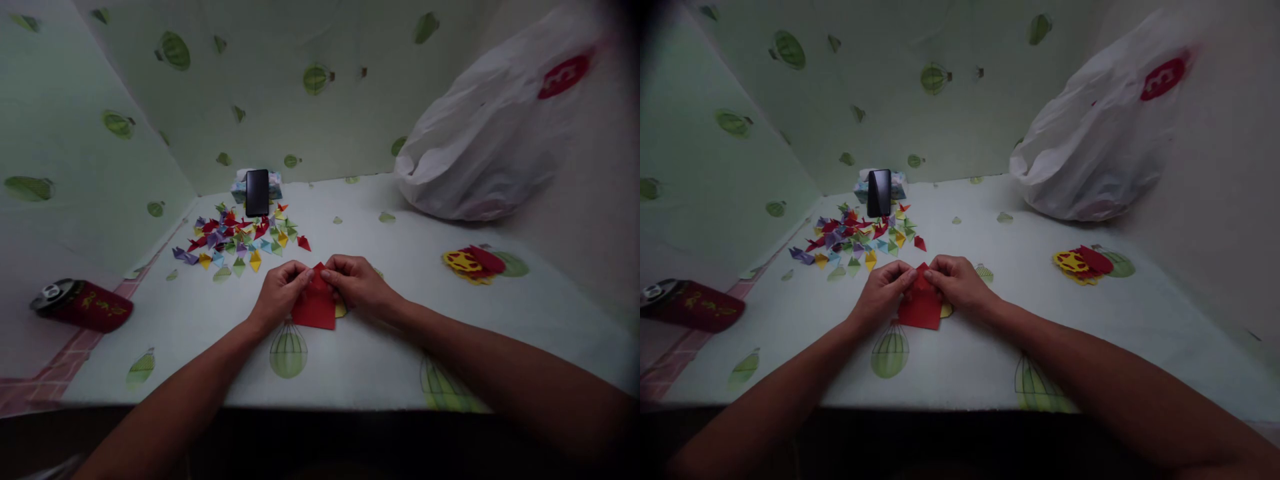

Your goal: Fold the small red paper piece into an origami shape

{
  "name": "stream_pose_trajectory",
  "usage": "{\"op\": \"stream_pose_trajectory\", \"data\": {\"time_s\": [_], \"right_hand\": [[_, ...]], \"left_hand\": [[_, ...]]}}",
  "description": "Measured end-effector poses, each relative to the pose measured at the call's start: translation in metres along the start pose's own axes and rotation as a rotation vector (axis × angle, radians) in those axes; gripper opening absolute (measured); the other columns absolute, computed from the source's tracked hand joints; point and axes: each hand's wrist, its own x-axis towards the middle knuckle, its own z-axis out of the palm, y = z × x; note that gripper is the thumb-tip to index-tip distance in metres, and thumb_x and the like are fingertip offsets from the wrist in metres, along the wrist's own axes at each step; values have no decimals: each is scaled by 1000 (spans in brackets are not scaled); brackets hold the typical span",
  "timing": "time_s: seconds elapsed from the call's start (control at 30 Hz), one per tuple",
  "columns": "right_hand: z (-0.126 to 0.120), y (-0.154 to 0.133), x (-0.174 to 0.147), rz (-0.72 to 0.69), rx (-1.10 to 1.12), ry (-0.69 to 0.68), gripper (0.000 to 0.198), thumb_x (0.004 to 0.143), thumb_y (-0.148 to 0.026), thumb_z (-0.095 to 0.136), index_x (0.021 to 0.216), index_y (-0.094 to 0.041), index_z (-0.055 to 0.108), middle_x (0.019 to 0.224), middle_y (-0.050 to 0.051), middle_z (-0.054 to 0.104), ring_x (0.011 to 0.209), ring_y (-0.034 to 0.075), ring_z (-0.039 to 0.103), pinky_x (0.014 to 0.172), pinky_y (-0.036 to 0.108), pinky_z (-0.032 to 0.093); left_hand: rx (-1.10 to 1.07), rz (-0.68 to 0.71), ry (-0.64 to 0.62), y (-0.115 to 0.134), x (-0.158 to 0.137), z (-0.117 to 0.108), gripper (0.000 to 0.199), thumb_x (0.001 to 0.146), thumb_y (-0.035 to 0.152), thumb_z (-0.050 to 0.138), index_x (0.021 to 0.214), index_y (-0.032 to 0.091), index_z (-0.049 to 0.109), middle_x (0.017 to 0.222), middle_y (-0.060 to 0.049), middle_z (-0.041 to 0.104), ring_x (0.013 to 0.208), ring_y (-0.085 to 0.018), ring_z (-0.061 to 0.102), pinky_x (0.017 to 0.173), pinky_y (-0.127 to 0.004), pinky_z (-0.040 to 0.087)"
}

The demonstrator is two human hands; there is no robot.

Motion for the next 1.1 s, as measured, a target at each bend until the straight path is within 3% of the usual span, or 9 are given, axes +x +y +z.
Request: {"op": "stream_pose_trajectory", "data": {"time_s": [0.17,0.3,0.4,0.63,0.77,1.1], "right_hand": [[0,-3,-1,-81,-140,49,29,83,-37,61,64,-20,48,54,-4,50,49,9,41,47,23,30],[-1,-4,0,-21,-50,-14,28,85,-40,59,67,-20,49,53,-4,50,47,10,45,47,23,34],[-2,-2,1,-62,-85,46,25,85,-37,58,68,-20,51,54,-4,51,49,10,45,48,24,34],[0,1,0,-171,-207,111,23,88,-31,54,68,-20,50,58,-3,50,55,11,43,54,26,34],[2,-1,-4,-215,-253,131,24,87,-30,55,67,-20,50,62,-3,49,59,12,42,57,26,33],[4,-1,-5,-239,-303,173,24,87,-28,53,66,-21,46,63,-3,47,60,12,39,58,27,32]], "left_hand": [[-48,-10,-12,2,-1,2,32,82,43,70,69,17,57,56,4,53,51,-9,44,50,-22,33],[-95,-48,-13,0,0,1,32,82,43,70,69,17,56,55,5,52,50,-9,45,50,-22,33],[-124,-48,-40,-3,0,0,30,85,42,67,73,17,56,56,5,53,51,-9,45,51,-22,33],[-78,-66,-66,3,-2,1,30,85,44,67,77,16,60,60,4,56,54,-10,49,54,-23,37],[-75,-84,-92,4,-5,6,34,83,44,68,70,15,57,58,3,55,53,-9,46,52,-22,35],[-17,-71,-96,4,-5,5,35,87,47,62,71,18,53,54,6,49,46,-8,40,47,-22,30]]}}
